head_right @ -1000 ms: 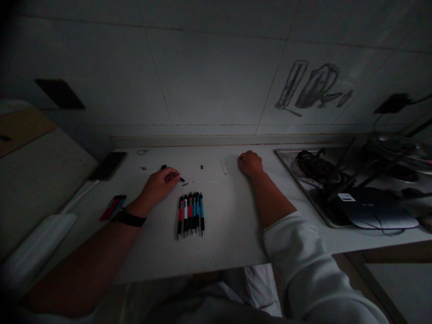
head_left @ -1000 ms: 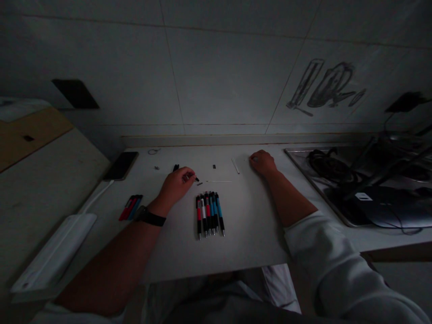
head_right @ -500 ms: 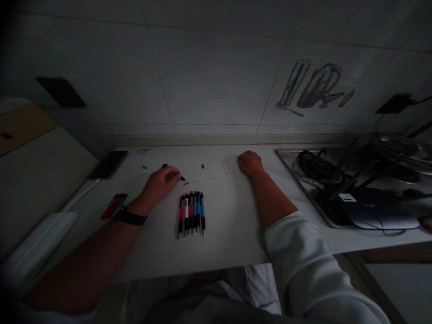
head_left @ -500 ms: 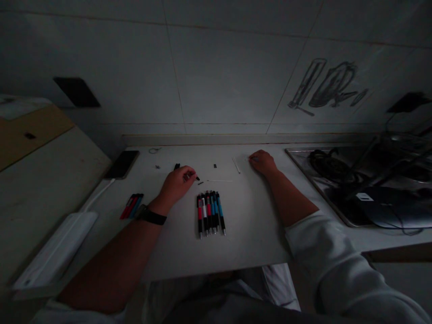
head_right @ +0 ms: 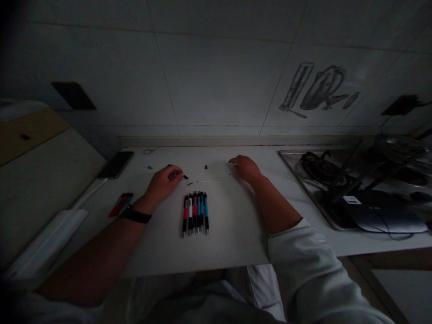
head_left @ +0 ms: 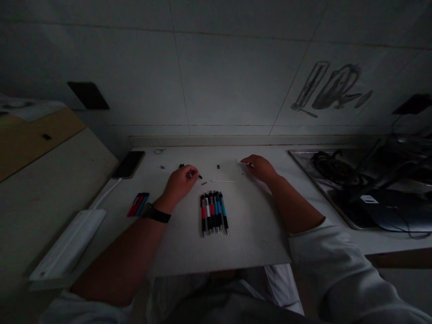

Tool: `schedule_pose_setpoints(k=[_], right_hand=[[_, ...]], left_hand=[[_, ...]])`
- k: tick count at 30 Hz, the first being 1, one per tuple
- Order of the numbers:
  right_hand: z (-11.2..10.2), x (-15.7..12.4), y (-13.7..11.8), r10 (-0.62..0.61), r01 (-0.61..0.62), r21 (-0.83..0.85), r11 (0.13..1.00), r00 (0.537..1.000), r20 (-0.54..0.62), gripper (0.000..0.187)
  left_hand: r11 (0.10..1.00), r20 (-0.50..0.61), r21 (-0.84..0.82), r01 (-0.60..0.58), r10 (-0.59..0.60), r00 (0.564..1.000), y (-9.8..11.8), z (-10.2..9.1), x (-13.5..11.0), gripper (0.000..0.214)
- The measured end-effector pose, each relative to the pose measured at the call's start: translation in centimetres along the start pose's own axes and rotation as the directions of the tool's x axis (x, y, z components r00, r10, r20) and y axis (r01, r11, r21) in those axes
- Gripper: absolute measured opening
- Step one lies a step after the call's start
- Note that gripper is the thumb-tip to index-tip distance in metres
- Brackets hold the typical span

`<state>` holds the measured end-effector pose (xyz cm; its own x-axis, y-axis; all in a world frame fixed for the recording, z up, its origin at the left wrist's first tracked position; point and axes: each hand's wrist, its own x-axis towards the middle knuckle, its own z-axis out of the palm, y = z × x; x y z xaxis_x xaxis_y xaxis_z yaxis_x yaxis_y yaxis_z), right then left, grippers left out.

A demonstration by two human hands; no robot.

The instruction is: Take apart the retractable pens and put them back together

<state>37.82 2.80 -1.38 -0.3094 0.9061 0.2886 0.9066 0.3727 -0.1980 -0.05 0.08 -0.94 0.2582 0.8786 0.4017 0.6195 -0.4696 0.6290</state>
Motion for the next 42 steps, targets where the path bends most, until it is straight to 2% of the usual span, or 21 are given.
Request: schedule_pose_setpoints(k=[4, 16, 22, 27, 42], right_hand=[[0.8, 0.3, -1.1, -0.058, 0.066, -0.064, 0.996, 0.991, 0.121, 0.037], [0.7, 0.3, -3.0, -0.09, 0.111, -0.114, 0.987, 0.98, 0.176, 0.034], [0.7, 0.4, -3.5, -0.105, 0.124, -0.106, 0.987, 0.98, 0.169, 0.035], [0.4, 0.1, -3.5, -0.169, 0.178, -0.053, 0.983, 0.974, 0.15, 0.035], [0.3, -0.1, -3.8, -0.212, 0.214, 0.001, 0.977, 0.967, 0.143, 0.035]], left_hand=[[1.0, -0.014, 0.016, -0.01, 0.011, 1.0, 0.0, -0.1, 0.0, 0.009], [1.0, -0.02, 0.021, -0.022, 0.022, 1.0, -0.2, -0.1, 0.1, 0.009], [1.0, -0.011, 0.019, -0.015, 0.015, 1.0, -0.1, -0.2, 0.0, 0.009], [1.0, -0.007, 0.027, -0.005, 0.005, 1.0, 0.1, -0.3, 0.1, 0.01], [0.999, -0.006, 0.029, -0.017, 0.017, 1.0, -0.4, -0.1, 0.1, 0.011]])
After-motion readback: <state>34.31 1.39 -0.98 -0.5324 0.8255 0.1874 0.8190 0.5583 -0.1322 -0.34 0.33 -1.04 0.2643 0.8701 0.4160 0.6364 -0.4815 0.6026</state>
